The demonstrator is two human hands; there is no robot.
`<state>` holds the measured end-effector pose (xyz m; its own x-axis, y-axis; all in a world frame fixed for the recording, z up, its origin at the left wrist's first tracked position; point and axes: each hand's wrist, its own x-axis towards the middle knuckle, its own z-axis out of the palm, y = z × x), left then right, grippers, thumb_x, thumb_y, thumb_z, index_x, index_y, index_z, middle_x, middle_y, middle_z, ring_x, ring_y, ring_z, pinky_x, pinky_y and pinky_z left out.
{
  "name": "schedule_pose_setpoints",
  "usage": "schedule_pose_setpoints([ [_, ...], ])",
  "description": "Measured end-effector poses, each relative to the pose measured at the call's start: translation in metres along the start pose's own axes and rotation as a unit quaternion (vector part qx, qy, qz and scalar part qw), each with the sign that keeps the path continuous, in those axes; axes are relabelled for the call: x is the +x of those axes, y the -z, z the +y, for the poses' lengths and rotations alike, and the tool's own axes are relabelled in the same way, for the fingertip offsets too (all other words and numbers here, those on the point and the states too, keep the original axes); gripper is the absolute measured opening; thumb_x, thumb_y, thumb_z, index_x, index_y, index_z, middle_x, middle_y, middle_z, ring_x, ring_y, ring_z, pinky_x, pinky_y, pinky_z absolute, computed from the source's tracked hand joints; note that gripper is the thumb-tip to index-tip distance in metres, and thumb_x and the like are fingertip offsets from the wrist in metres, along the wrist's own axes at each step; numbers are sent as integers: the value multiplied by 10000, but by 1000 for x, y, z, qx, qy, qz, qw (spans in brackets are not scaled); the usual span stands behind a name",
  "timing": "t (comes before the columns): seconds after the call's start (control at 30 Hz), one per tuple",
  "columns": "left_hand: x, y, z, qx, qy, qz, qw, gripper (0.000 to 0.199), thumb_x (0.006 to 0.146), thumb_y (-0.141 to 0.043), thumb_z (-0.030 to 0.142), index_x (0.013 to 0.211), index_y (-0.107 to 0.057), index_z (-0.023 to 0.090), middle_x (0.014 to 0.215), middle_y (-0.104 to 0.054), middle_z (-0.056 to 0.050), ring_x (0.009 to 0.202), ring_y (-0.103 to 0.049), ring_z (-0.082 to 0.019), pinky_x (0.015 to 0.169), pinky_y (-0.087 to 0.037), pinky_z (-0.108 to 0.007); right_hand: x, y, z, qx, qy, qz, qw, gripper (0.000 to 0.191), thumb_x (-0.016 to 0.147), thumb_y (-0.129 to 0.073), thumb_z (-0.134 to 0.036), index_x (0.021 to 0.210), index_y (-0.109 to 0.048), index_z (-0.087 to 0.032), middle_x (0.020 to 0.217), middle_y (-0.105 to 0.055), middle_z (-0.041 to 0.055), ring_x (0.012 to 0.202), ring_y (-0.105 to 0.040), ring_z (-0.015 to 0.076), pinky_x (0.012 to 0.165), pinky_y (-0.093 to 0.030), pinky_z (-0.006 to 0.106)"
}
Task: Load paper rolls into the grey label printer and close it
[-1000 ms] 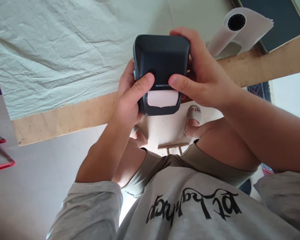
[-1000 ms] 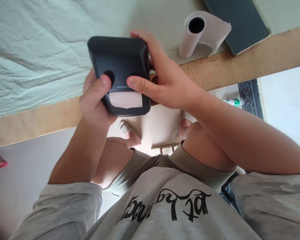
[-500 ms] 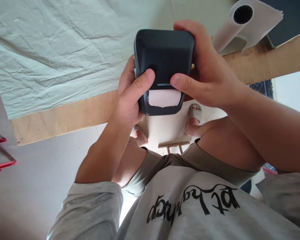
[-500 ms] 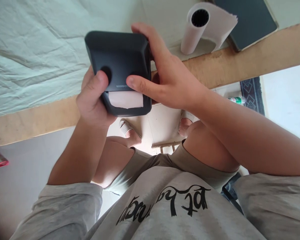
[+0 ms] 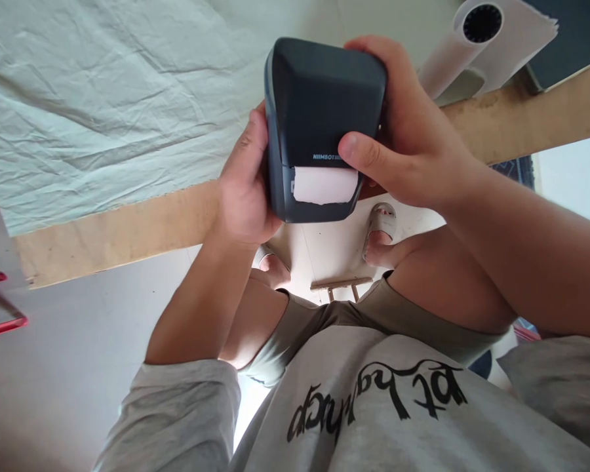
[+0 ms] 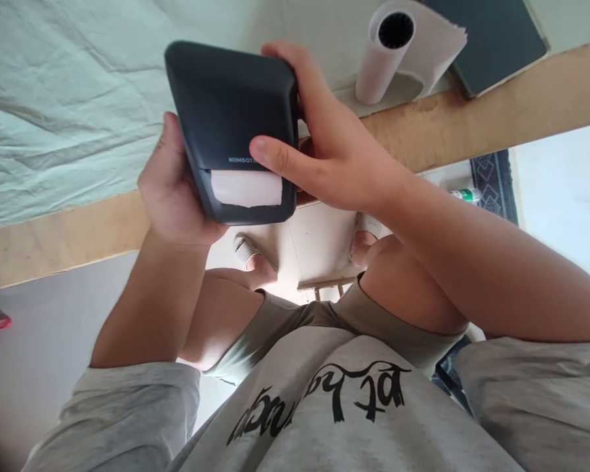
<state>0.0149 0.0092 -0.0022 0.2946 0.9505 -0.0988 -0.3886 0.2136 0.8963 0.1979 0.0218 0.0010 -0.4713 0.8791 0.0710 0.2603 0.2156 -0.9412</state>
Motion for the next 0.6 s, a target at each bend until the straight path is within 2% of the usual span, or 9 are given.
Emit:
schedule_pose_setpoints([
  [0.13,-1,1,1,-6,-4,6,1000,435,966,-303,447,1053,-644,190,1127,-664,-62,1344,-428,-268,1135,-363,-456,0,-1,-2,-47,5,24,999,677,863,-471,-550,1387,-199,-217,1334,-440,52,960,-546,86,774,-529,218],
  [0.2,0,3,1,-3,-9,16,1000,365,953,-368,430,990,-651,202,1063,-672,-50,1308,-453,-278,1130,-361,-453,1,-1,-1,-53,36,28,998,656,857,-501,-514,1375,-226,-222,1372,-412,50,1067,-526,103,916,-508,243],
  [0.27,1,4,1,4,-10,27,1000,307,928,-431,443,882,-646,229,948,-676,-42,1269,-468,-292,1108,-375,-448,2,0,1,-36,65,20,997,723,813,-576,-506,1376,-230,-214,1406,-376,69,1161,-492,123,994,-481,251],
  [0.33,3,3,2,6,-11,36,999,297,905,-462,475,802,-624,247,848,-658,-40,1238,-475,-302,1076,-396,-439,3,1,1,-17,63,5,998,850,743,-655,-516,1397,-202,-217,1435,-337,86,1179,-485,139,927,-517,233],
  [0.43,2,-3,5,0,-24,39,999,351,902,-440,524,776,-604,241,818,-643,-36,1211,-491,-296,1036,-420,-410,0,5,-8,-68,0,4,998,938,677,-696,-543,1422,-205,-252,1401,-377,77,1047,-539,134,721,-543,208],
  [0.5,1,-8,7,2,-34,29,999,404,910,-403,549,766,-597,225,872,-659,-34,1228,-489,-285,1019,-435,-387,-4,8,-18,-152,-34,39,987,959,641,-695,-602,1423,-282,-232,1353,-398,90,1032,-544,154,653,-528,211],
  [0.6,0,-12,7,3,-35,9,999,371,930,-399,497,825,-611,211,952,-676,-28,1295,-460,-265,993,-467,-388,-11,12,-30,-246,-16,126,961,931,610,-672,-693,1371,-419,-221,1294,-405,93,1163,-493,231,687,-529,235],
])
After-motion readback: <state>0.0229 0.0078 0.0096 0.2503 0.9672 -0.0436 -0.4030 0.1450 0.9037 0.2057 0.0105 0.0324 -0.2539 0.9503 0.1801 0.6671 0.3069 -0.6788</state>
